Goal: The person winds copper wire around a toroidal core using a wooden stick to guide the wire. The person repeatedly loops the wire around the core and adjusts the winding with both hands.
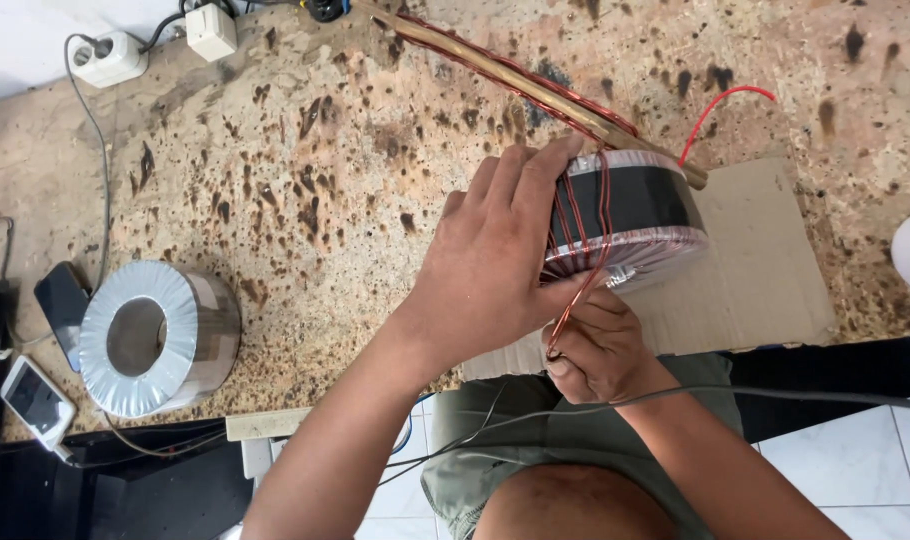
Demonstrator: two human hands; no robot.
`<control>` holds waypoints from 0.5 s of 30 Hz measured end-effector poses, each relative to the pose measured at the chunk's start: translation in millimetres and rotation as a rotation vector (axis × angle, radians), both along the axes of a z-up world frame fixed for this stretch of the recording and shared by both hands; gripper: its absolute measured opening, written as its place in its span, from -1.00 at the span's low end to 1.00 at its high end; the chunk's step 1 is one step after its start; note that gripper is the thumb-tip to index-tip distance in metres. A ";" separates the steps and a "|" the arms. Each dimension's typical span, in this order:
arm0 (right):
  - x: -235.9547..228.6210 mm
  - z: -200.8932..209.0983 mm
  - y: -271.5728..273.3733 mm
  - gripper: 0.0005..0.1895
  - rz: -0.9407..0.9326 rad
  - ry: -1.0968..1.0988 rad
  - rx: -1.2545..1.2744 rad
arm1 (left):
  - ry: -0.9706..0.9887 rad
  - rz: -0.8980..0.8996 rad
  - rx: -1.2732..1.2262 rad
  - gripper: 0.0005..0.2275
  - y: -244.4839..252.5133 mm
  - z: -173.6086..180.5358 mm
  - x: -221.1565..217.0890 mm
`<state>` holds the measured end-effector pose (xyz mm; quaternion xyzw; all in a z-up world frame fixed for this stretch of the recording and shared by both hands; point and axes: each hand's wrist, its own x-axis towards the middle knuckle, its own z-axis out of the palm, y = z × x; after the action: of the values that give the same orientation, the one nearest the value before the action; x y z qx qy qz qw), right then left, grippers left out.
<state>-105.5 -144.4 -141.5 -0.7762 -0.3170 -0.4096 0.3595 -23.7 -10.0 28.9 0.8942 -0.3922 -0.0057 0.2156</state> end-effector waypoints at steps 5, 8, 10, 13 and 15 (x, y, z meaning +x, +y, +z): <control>2.7 21.3 3.0 -0.54 0.059 0.016 0.007 | -0.113 0.064 0.061 -0.14 -7.4 -5.3 4.8; -15.5 5.6 -2.3 -0.57 0.079 0.142 0.058 | -0.124 0.014 0.019 -0.18 -4.4 -8.4 7.0; -30.7 13.5 -17.1 -0.30 0.148 0.400 0.255 | -0.152 0.008 0.042 -0.15 -5.1 -8.6 7.8; -30.2 51.1 -47.2 -0.25 -0.217 0.390 0.316 | -0.156 0.016 0.040 -0.16 -5.6 -11.3 11.5; 0.5 99.3 -67.0 -0.34 -0.638 0.104 0.166 | -0.133 0.034 0.011 -0.21 -6.7 -12.9 10.9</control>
<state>-105.0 -211.3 -42.2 -0.8244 -0.0046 -0.4856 0.2909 -12.8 -16.7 16.0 0.9002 -0.3907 0.0553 0.1843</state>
